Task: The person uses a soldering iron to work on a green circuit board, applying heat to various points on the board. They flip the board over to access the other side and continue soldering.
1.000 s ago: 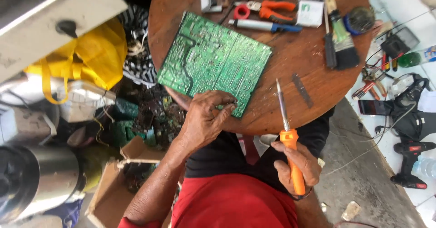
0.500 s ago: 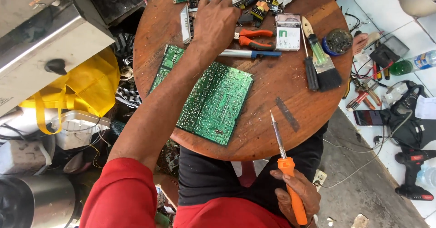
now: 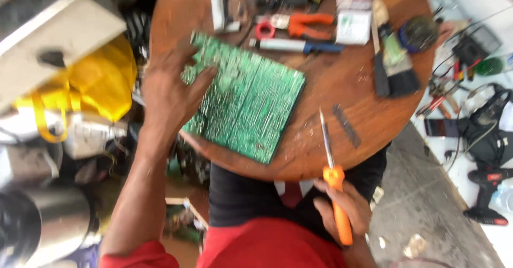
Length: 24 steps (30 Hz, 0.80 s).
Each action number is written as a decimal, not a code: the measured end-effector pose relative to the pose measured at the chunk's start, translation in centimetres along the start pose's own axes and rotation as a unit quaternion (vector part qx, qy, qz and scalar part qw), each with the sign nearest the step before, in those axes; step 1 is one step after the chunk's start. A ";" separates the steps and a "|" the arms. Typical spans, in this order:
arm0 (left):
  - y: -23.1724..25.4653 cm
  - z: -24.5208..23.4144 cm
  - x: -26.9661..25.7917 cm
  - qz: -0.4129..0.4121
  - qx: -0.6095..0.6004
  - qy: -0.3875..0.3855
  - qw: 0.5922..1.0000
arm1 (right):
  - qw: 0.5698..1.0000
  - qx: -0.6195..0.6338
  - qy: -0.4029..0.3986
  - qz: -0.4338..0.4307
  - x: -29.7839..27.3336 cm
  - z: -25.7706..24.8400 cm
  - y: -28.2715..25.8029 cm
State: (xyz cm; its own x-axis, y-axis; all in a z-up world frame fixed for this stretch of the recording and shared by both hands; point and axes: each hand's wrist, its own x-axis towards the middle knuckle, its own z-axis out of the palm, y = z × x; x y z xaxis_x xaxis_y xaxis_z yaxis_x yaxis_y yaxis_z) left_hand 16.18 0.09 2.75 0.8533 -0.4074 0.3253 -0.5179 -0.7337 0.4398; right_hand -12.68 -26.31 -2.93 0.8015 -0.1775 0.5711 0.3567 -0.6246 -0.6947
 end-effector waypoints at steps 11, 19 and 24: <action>4.7 4.2 -19.3 -0.328 -0.491 0.138 0.796 | 0.974 -0.025 -0.136 -0.178 6.4 6.7 0.6; 4.9 5.5 -18.7 -0.316 -0.542 0.126 0.769 | 0.966 -0.024 -0.116 -0.230 6.2 7.7 1.0; 6.9 4.1 -17.8 -0.210 -0.449 0.172 0.851 | 0.967 0.050 -0.008 -0.250 7.6 6.6 -0.6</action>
State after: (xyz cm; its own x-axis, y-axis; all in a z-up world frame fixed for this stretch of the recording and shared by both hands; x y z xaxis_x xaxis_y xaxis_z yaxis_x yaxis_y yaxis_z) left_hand -2.38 0.11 -3.42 0.9865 0.0854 0.1398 -0.1403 0.0002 0.9901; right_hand -3.62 -22.28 -1.07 0.5242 0.1393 0.8401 0.7452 -0.5525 -0.3734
